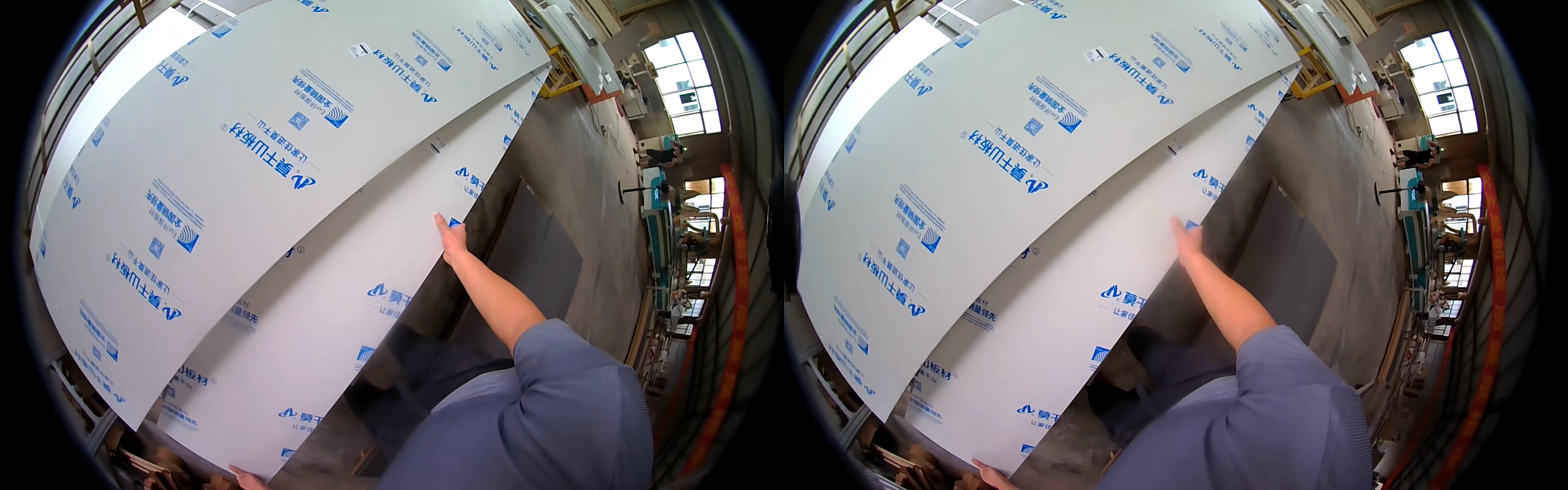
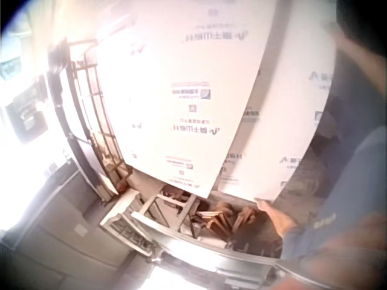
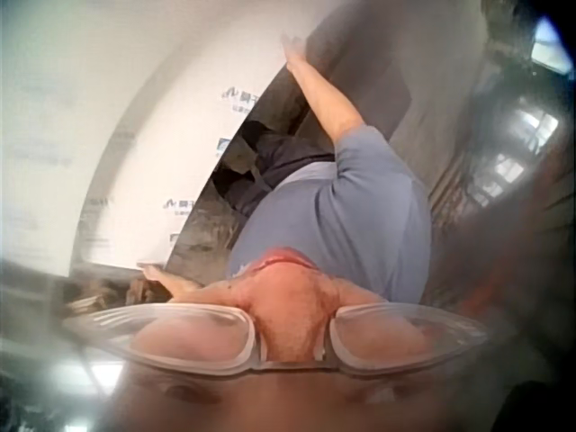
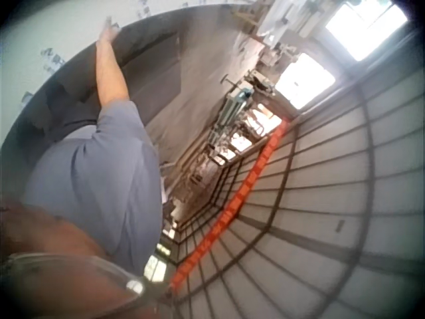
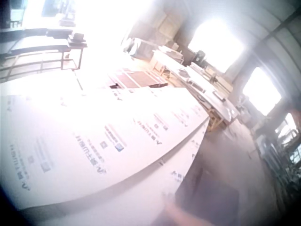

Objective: The person moves white boards between stacks and then wipes them down using a cloth and a liquid from a bottle.

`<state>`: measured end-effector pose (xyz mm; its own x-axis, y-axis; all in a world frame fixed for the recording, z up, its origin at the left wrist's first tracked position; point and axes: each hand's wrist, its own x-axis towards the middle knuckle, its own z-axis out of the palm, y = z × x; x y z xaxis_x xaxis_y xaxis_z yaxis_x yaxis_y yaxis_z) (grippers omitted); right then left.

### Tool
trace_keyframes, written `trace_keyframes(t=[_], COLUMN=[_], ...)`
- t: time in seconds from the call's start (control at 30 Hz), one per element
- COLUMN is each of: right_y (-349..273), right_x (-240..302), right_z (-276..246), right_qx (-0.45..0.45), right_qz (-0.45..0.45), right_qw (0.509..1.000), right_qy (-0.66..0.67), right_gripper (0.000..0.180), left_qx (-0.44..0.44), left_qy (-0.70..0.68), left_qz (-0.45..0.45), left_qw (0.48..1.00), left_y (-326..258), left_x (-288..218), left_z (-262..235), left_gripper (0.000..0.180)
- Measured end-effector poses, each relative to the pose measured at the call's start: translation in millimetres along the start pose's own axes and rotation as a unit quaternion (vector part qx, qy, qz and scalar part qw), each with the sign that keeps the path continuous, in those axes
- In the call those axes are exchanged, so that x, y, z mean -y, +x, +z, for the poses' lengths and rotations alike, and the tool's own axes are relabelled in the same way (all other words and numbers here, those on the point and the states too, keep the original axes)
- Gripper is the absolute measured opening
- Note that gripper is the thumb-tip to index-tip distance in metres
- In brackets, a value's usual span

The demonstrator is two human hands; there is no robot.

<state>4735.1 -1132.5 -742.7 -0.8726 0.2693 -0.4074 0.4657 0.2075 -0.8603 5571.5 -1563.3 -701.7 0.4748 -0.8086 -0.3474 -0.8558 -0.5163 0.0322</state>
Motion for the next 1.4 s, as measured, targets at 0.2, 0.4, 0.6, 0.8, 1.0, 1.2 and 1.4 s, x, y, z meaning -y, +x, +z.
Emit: trace_keyframes(t=[0.2, 0.4, 0.6, 0.8, 1.0, 1.2, 1.4], right_y=[5.0, 4.2, 8.3, 60.2, 92.3, 78.0, 106.5], right_x=[-7.0, 15.2, 51.0, 15.8, 28.9, 17.1, 1.7], right_z=[-20.1, -31.5, -48.6, -22.6, -47.5, -34.2, -41.5], right_qx=[0.026, 0.03, 0.026, -0.008, -0.026, -0.027, -0.046], right_qz=[-0.038, 0.038, -0.021, 0.004, -0.003, 0.099, 0.045], right_qw=[0.996, 0.976, 0.917, 0.984, 0.939, 0.979, 0.982], right_qy=[-0.078, -0.215, -0.399, -0.177, -0.342, -0.177, -0.18], right_gripper=[0.057, 0.072, 0.063, 0.07, 0.081, 0.086, 0.073], left_qx=[0.001, 0.01, 0.002, 0.007, -0.047, 0.022, -0.143], left_qy=[0.0, 0.004, 0.024, 0.058, 0.089, 0.003, 0.307], left_qz=[0.035, 0.058, 0.097, 0.135, 0.151, 0.043, 0.114], left_qw=[0.999, 0.998, 0.995, 0.989, 0.983, 0.999, 0.934], left_y=[-6.5, -20.2, -29.5, -53.1, -65.5, -17.6, -29.8], left_x=[-12.9, -22.9, -45.6, -34.6, -31.4, -8.6, -24.5], left_z=[4.7, 28.9, 20.9, 36.7, 42.8, 44.8, 55.8], left_gripper=[0.07, 0.064, 0.059, 0.053, 0.051, 0.062, 0.03])
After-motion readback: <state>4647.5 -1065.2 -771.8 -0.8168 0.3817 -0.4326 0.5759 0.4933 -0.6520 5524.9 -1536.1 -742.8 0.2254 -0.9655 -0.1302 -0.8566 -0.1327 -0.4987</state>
